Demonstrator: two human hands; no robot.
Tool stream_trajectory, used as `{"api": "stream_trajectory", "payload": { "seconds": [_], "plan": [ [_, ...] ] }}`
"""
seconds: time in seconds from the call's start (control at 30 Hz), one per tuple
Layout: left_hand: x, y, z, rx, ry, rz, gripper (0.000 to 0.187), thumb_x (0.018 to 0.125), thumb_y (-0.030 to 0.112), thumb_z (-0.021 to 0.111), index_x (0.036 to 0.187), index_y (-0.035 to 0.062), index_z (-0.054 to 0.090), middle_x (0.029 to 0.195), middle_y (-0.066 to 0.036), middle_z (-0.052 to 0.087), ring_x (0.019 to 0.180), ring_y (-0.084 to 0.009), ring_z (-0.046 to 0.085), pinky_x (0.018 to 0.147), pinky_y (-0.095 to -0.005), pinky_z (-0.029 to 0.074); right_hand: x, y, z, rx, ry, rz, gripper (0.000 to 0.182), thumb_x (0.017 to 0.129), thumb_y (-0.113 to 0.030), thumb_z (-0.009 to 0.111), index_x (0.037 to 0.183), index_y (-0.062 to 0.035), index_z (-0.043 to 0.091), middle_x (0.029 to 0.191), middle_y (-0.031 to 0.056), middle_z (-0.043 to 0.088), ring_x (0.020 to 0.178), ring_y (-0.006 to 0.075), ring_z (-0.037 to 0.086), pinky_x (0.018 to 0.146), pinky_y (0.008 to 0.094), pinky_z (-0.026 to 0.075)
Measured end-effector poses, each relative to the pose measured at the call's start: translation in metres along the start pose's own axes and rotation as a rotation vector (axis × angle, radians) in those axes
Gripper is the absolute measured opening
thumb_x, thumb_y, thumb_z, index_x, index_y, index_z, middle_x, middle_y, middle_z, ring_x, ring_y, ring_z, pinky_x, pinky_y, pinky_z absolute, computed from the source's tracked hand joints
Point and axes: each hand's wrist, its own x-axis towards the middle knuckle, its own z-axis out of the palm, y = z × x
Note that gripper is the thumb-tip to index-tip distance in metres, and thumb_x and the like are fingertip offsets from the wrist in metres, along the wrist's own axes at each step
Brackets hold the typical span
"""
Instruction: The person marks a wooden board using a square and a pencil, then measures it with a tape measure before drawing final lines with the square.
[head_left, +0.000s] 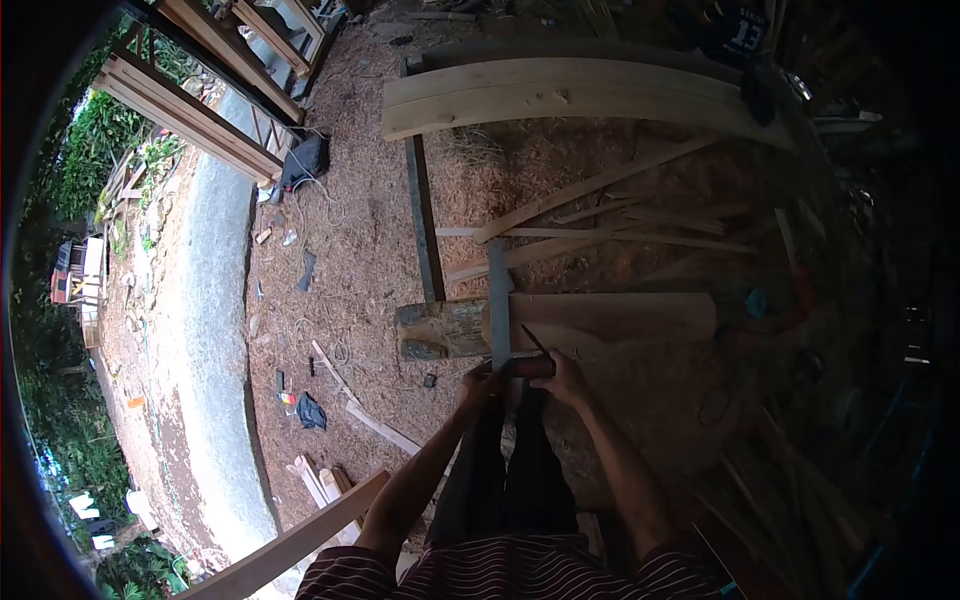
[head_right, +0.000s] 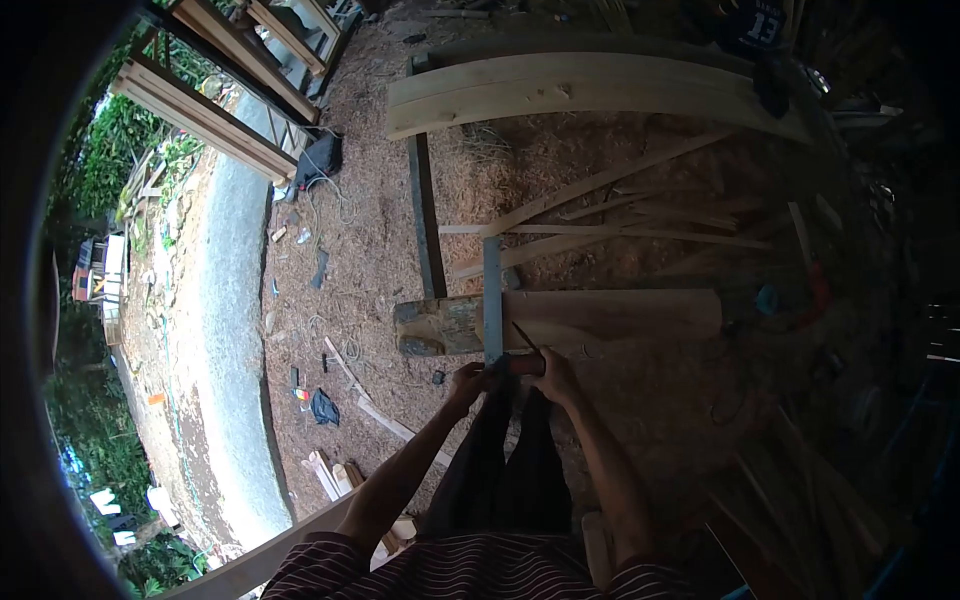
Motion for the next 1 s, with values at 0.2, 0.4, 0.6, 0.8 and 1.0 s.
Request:
{"api": "stream_trajectory", "payload": {
  "seconds": [0.2,0.4,0.6,0.8,1.0],
  "plan": [
    [0.016,0.000,0.002,0.356,0.043,-0.008,0.037,0.086,0.030,0.063,0.103,-0.0033,0.062,0.076,-0.009,0.068,0.071,-0.0144,0.065,0.064,-0.0322,0.050,0.005,-0.004,0.014,-0.419,0.211,-0.050,0.055,0.076,-0.013,0.076,0.125,-0.0057,0.051,0.128,0.0184,0.046,0.107,0.0351,0.057,0.082,0.0450,0.052],
    [0.015,0.009,0.014,0.481,0.223,0.153,0.058,0.075,0.023,0.072,0.121,-0.0006,0.047,0.092,-0.018,0.067,0.088,-0.0293,0.066,0.073,-0.0398,0.052,0.007,0.005,0.009,-0.528,0.250,-0.121,0.051,0.075,-0.014,0.077,0.121,-0.0075,0.054,0.120,0.0149,0.049,0.104,0.0312,0.059,0.078,0.0426,0.054],
    [0.026,0.044,0.003,1.076,0.147,0.661,0.094,0.067,0.033,0.083,0.140,0.0026,0.033,0.148,-0.023,0.027,0.136,-0.0378,0.030,0.108,-0.0504,0.031,0.007,0.010,0.001,-0.514,0.293,-0.244,0.051,0.071,-0.013,0.080,0.116,-0.0080,0.057,0.113,0.0112,0.050,0.097,0.0282,0.060,0.077,0.0408,0.054],
    [0.041,0.057,-0.004,1.128,-0.035,0.650,0.109,0.064,0.039,0.084,0.147,0.0022,0.023,0.154,-0.020,0.018,0.144,-0.0347,0.014,0.116,-0.0505,0.018,0.009,0.011,-0.005,-0.446,0.286,-0.240,0.050,0.069,-0.013,0.081,0.112,-0.0069,0.057,0.109,0.0119,0.053,0.097,0.0303,0.059,0.079,0.0411,0.052],
    [0.043,0.057,-0.004,1.059,-0.053,0.654,0.109,0.063,0.038,0.084,0.146,0.0017,0.024,0.154,-0.019,0.018,0.143,-0.0339,0.018,0.111,-0.0486,0.031,0.011,0.016,-0.013,-0.346,0.280,-0.268,0.052,0.067,-0.014,0.082,0.110,-0.0064,0.055,0.109,0.0128,0.054,0.103,0.0340,0.057,0.082,0.0439,0.049]
  ]
}}
